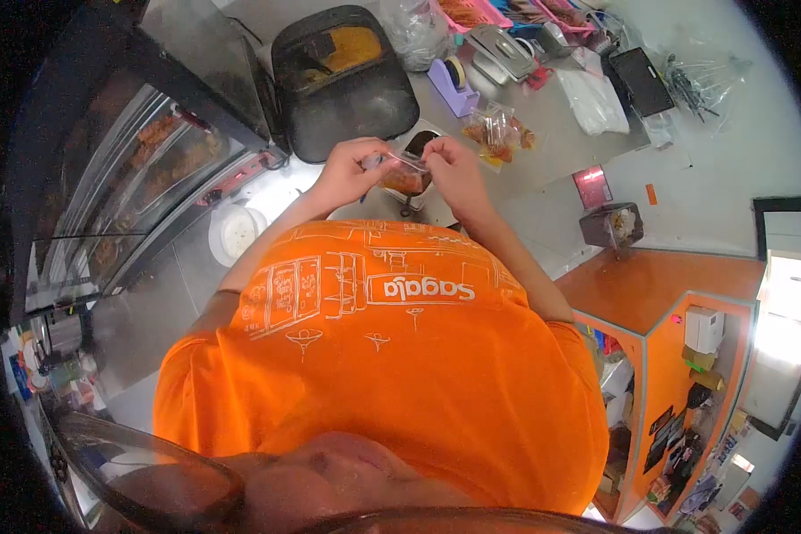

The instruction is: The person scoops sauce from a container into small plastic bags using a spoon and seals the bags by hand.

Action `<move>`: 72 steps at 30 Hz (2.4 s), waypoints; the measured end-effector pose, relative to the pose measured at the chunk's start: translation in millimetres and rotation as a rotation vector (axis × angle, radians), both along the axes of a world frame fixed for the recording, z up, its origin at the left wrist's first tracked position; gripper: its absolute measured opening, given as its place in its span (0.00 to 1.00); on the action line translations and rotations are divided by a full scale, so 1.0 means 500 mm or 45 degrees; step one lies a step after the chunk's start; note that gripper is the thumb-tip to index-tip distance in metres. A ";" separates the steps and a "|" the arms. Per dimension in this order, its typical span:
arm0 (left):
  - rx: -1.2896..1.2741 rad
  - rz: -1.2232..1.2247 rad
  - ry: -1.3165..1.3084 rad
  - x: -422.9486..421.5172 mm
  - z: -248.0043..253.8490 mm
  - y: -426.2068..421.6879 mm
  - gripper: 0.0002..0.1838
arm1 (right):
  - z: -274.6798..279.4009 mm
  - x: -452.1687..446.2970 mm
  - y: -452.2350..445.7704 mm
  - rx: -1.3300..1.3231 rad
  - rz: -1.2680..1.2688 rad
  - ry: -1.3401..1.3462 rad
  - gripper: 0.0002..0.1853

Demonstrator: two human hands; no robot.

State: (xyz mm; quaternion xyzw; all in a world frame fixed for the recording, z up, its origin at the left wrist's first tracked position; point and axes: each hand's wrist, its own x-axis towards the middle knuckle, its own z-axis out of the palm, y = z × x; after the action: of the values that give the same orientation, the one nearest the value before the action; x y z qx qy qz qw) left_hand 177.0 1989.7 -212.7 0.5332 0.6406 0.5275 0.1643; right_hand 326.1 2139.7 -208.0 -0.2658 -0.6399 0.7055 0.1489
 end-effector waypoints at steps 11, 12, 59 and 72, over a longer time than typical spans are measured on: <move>-0.084 0.057 -0.626 0.015 0.001 -0.003 0.07 | -0.039 0.009 -0.028 0.575 0.020 0.325 0.07; -0.115 0.065 -0.566 0.012 0.000 -0.005 0.07 | -0.037 0.011 -0.031 0.533 0.005 0.343 0.07; -0.140 -0.063 -0.429 0.051 -0.052 0.003 0.09 | -0.091 0.067 -0.030 0.249 0.022 0.384 0.08; -0.144 0.081 -0.354 0.059 -0.050 0.001 0.11 | -0.100 0.075 -0.046 0.198 -0.047 0.404 0.10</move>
State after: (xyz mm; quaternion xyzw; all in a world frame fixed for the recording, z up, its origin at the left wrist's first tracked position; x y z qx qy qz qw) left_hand 206.5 1990.0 -237.8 0.4245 0.6569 0.5642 0.2644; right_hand 363.9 2116.5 -258.1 -0.1506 -0.6560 0.6841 0.2810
